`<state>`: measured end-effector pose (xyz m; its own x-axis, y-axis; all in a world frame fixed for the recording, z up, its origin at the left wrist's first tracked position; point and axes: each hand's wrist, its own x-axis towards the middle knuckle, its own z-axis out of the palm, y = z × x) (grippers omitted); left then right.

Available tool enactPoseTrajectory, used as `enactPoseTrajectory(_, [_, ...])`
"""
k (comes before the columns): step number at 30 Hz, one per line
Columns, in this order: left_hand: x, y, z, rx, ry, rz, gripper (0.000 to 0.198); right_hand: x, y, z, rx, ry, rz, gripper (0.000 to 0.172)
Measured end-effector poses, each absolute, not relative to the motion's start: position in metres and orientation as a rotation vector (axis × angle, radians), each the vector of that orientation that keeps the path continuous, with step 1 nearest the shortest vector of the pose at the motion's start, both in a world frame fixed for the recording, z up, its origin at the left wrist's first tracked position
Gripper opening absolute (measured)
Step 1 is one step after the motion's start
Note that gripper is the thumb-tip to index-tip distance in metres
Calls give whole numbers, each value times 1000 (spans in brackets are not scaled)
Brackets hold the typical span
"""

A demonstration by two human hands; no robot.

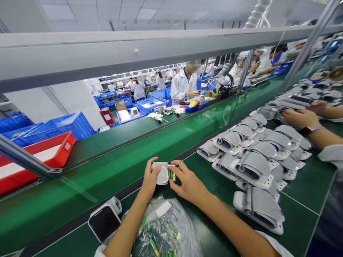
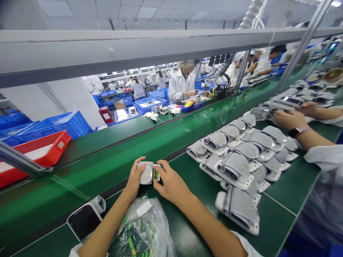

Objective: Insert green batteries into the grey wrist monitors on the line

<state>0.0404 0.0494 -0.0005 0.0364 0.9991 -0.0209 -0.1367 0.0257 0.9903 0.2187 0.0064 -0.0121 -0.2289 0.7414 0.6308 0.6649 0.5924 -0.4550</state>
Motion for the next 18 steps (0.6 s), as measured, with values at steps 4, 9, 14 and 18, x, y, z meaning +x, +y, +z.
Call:
enactPoseTrajectory(4, [40, 52, -5, 1103, 1075, 1208, 85, 220, 10, -15, -1060, -1970, 88, 40])
enactPoseTrajectory(9, [41, 53, -5, 1100, 1067, 1198, 84, 224, 11, -14, -1028, -1992, 166, 38])
enactPoseTrajectory(14, [42, 50, -4, 1216, 1048, 1143, 76, 226, 8, -11, -1182, -2031, 204, 39])
enactPoseTrajectory(18, [42, 48, -1, 1237, 1033, 1110, 76, 224, 6, -13, -1190, -1961, 295, 32])
